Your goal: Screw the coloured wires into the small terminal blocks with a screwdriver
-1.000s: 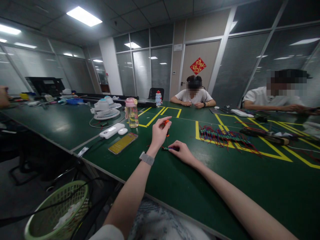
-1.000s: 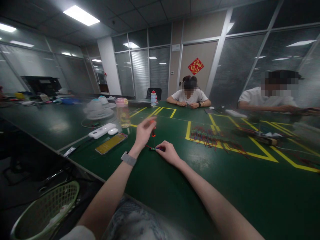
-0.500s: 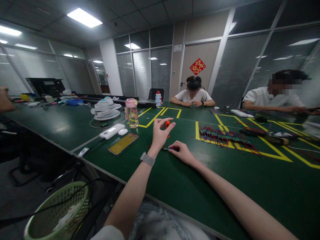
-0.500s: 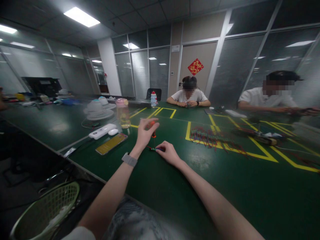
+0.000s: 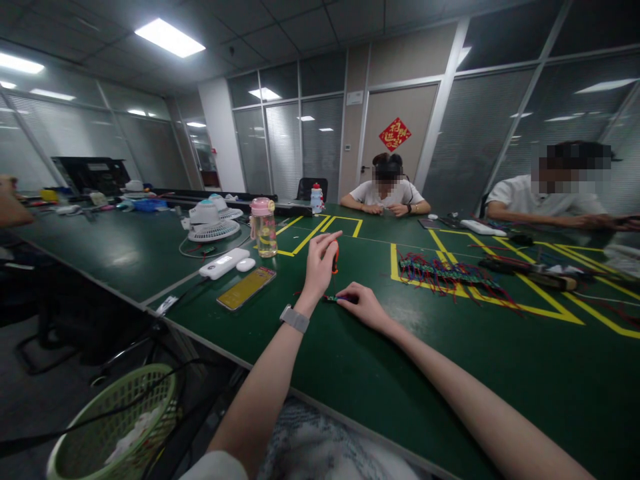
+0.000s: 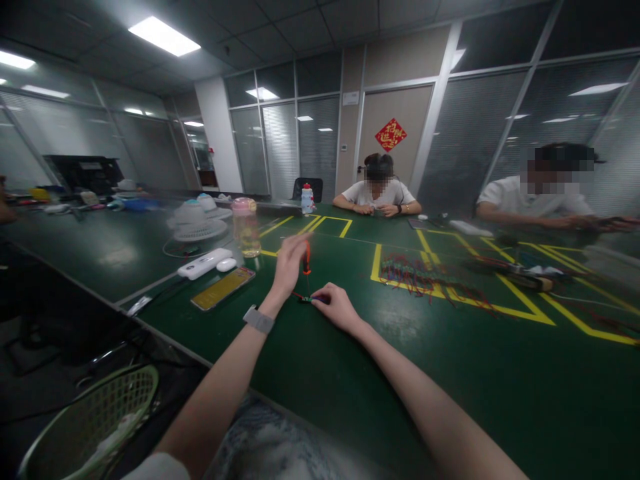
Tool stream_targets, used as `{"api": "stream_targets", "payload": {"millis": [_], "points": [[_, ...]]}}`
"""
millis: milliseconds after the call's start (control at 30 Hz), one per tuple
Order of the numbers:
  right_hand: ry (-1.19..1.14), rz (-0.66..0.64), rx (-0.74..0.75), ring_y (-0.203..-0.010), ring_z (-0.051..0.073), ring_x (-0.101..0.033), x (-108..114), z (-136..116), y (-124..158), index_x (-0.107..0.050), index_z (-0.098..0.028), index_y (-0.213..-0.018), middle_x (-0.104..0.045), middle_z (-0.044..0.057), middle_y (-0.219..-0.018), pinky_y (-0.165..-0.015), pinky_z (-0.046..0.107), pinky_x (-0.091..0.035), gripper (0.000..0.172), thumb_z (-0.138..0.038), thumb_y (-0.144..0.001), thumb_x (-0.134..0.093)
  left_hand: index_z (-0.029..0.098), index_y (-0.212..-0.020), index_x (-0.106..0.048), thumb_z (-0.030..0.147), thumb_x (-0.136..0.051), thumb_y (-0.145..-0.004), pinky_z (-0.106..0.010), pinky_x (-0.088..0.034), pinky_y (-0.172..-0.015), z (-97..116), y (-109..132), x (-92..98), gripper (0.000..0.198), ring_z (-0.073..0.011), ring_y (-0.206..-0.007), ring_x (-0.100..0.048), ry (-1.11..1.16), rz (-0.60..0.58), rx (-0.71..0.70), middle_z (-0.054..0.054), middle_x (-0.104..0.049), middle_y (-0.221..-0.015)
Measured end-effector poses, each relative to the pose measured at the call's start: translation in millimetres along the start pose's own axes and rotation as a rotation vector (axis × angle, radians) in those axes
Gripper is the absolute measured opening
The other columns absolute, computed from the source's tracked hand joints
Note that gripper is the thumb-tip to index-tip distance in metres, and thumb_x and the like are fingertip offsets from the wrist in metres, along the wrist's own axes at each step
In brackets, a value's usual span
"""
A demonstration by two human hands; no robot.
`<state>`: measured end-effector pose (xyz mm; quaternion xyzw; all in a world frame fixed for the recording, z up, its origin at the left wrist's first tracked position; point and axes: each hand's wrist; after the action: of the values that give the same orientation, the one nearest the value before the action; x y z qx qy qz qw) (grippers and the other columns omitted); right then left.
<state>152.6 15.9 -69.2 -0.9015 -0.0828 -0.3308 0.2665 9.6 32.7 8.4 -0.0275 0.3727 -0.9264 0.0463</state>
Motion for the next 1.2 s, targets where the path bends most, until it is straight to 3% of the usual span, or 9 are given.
{"api": "stream_targets", "payload": {"millis": [133,333,433,533,667,767,967,1100,1200], "points": [[0.008,-0.006,-0.011,-0.074,0.015,-0.057,1.2,-2.5,0.2,-0.073,-0.016,-0.087,-0.061,0.005,-0.081,-0.069,0.027,-0.046,0.015,-0.017,-0.077,-0.062,0.024,-0.118,-0.059,0.03,-0.044,-0.09,-0.031,-0.05,-0.079,-3.8,-0.3,-3.3,0.033,-0.0155,-0.09,-0.061,0.235,-0.099,0.109,-0.007,-0.06,-0.112],[0.02,-0.008,-0.004,-0.074,0.015,-0.056,1.8,-3.8,0.5,-0.073,-0.017,-0.088,-0.061,0.004,-0.081,-0.07,0.027,-0.045,0.015,-0.017,-0.077,-0.062,0.024,-0.101,-0.069,0.032,-0.062,-0.08,-0.028,-0.046,-0.085,-1.0,0.9,0.7,0.024,-0.0151,-0.093,-0.056,-0.107,0.028,-0.026,-0.005,-0.056,-0.102],[0.038,-0.015,-0.001,-0.074,0.015,-0.056,1.2,-3.0,0.5,-0.073,-0.016,-0.089,-0.061,0.005,-0.081,-0.07,0.027,-0.045,0.015,-0.017,-0.078,-0.062,0.025,-0.11,-0.065,0.028,-0.046,-0.089,-0.031,-0.044,-0.092,-2.4,-0.2,0.3,0.028,-0.0165,-0.105,-0.055,0.03,-0.02,-0.007,-0.006,-0.055,-0.116],[0.044,-0.012,-0.003,-0.074,0.015,-0.056,0.6,-2.6,0.5,-0.073,-0.016,-0.088,-0.061,0.005,-0.081,-0.07,0.027,-0.045,0.015,-0.018,-0.078,-0.062,0.024,-0.119,-0.058,0.027,-0.042,-0.091,-0.031,-0.049,-0.081,-3.9,0.5,-2.6,0.033,-0.0156,-0.092,-0.061,0.193,-0.1,0.072,-0.007,-0.059,-0.113],[0.029,-0.003,-0.006,-0.075,0.015,-0.056,0.4,-2.7,0.5,-0.072,-0.016,-0.088,-0.061,0.005,-0.082,-0.071,0.027,-0.045,0.015,-0.017,-0.077,-0.062,0.023,-0.106,-0.066,0.03,-0.06,-0.081,-0.027,-0.048,-0.076,-0.5,3.4,-2.6,0.026,-0.0139,-0.083,-0.058,-0.032,-0.033,-0.006,-0.005,-0.058,-0.097],[0.023,-0.006,-0.006,-0.074,0.014,-0.056,0.7,-3.0,0.5,-0.072,-0.017,-0.087,-0.061,0.004,-0.081,-0.07,0.027,-0.045,0.015,-0.016,-0.077,-0.062,0.025,-0.104,-0.067,0.033,-0.059,-0.082,-0.027,-0.046,-0.085,1.3,3.2,-1.0,0.025,-0.0153,-0.096,-0.055,-0.134,0.01,-0.048,-0.006,-0.053,-0.106],[0.026,-0.008,-0.012,-0.073,0.014,-0.055,1.6,-4.9,0.5,-0.072,-0.017,-0.088,-0.06,0.004,-0.081,-0.07,0.027,-0.045,0.015,-0.017,-0.077,-0.062,0.025,-0.123,-0.054,0.031,-0.041,-0.091,-0.03,-0.052,-0.076,-4.4,2.3,-4.8,0.035,-0.0158,-0.092,-0.061,0.202,-0.126,0.083,-0.007,-0.058,-0.117],[0.017,-0.007,-0.01,-0.073,0.015,-0.056,1.0,-4.7,0.5,-0.073,-0.017,-0.087,-0.06,0.004,-0.08,-0.069,0.027,-0.045,0.014,-0.018,-0.077,-0.062,0.024,-0.11,-0.063,0.031,-0.057,-0.083,-0.027,-0.05,-0.075,-1.0,5.1,-3.5,0.028,-0.0141,-0.084,-0.059,-0.003,-0.039,0.015,-0.005,-0.059,-0.098],[0.02,-0.004,-0.007,-0.073,0.015,-0.056,0.0,-2.5,0.7,-0.073,-0.018,-0.087,-0.06,0.004,-0.081,-0.069,0.027,-0.045,0.014,-0.019,-0.078,-0.062,0.025,-0.105,-0.067,0.032,-0.056,-0.084,-0.028,-0.046,-0.086,2.3,4.8,-0.6,0.024,-0.0159,-0.097,-0.055,-0.126,-0.004,-0.042,-0.006,-0.055,-0.105]]}}
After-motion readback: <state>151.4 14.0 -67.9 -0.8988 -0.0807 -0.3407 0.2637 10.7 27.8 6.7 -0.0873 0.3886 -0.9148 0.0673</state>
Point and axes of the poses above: each hand's wrist, its own y-axis away from the middle knuckle, its own x-axis out of the back of the hand, z = x × y
